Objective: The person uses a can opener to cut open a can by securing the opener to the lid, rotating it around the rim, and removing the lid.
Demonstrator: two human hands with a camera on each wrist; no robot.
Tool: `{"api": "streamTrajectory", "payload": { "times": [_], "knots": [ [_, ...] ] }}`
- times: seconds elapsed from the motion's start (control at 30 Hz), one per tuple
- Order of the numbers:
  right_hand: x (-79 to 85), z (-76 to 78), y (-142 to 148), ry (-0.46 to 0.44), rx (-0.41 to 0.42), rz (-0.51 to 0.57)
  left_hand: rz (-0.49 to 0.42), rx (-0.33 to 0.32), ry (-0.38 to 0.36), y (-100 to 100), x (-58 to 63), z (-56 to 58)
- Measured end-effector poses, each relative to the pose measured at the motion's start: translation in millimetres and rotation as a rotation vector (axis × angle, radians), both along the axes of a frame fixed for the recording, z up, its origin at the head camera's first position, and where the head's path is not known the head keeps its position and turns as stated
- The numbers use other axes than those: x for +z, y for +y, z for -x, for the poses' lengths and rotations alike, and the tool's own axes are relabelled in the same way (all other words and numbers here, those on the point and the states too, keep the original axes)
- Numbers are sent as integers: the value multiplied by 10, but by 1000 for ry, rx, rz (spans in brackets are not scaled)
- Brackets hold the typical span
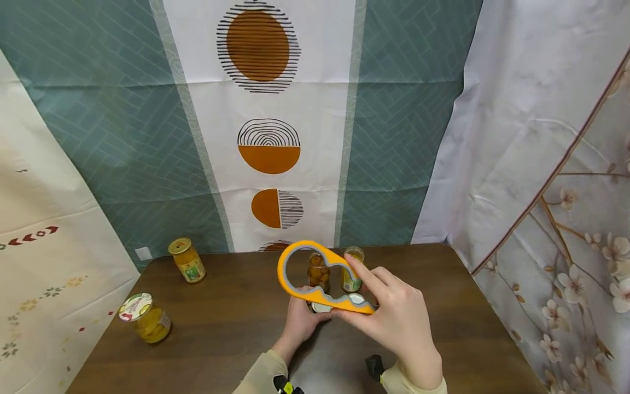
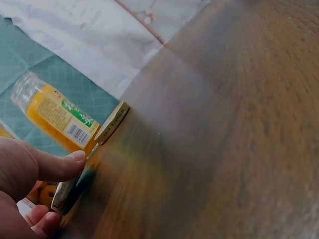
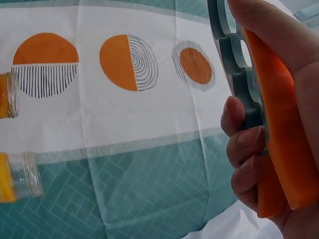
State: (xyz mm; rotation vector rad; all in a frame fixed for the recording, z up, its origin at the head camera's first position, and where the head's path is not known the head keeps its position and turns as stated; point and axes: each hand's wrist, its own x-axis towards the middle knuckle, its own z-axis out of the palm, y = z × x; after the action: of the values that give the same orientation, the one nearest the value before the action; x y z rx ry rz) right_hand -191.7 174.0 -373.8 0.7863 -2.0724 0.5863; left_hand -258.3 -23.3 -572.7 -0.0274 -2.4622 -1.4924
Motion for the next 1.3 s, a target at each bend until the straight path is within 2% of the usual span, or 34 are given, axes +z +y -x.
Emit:
{"api": "streamTrajectory", "payload": {
  "times": [0.23,0.47,0.63,0.8,0.87,0.93,1.03,1.1,1.2,1.27,1.3],
  "knots": [
    [14,-2,47,8,-32,5,-39,-23,-34,-7,-6,26],
    [46,-37,86,8,-21,9,23,-15,0,12,-17,20],
    [49,-50,170,26,-51,3,52,-18,13,8,-34,7],
    [32,-45,239,29,-79,0,59,-50,0,-52,25,-30],
    [28,-53,254,28,-81,2,28,-64,0,-112,72,-67],
    [1,-49,269,20,-82,1,-28,-69,22,-238,157,-117],
    [-30,-41,285,10,-76,-3,-121,-45,108,-569,401,-234],
    [-47,-31,301,5,-76,-14,-163,-6,158,-840,689,-368],
    [-27,-37,312,14,-79,-29,-152,81,233,-1271,1126,-592],
    [-13,-42,319,20,-82,-34,-129,157,272,-1570,1311,-712],
    [-6,-43,320,21,-82,-34,-119,200,307,-1724,1345,-749]
  ]
}}
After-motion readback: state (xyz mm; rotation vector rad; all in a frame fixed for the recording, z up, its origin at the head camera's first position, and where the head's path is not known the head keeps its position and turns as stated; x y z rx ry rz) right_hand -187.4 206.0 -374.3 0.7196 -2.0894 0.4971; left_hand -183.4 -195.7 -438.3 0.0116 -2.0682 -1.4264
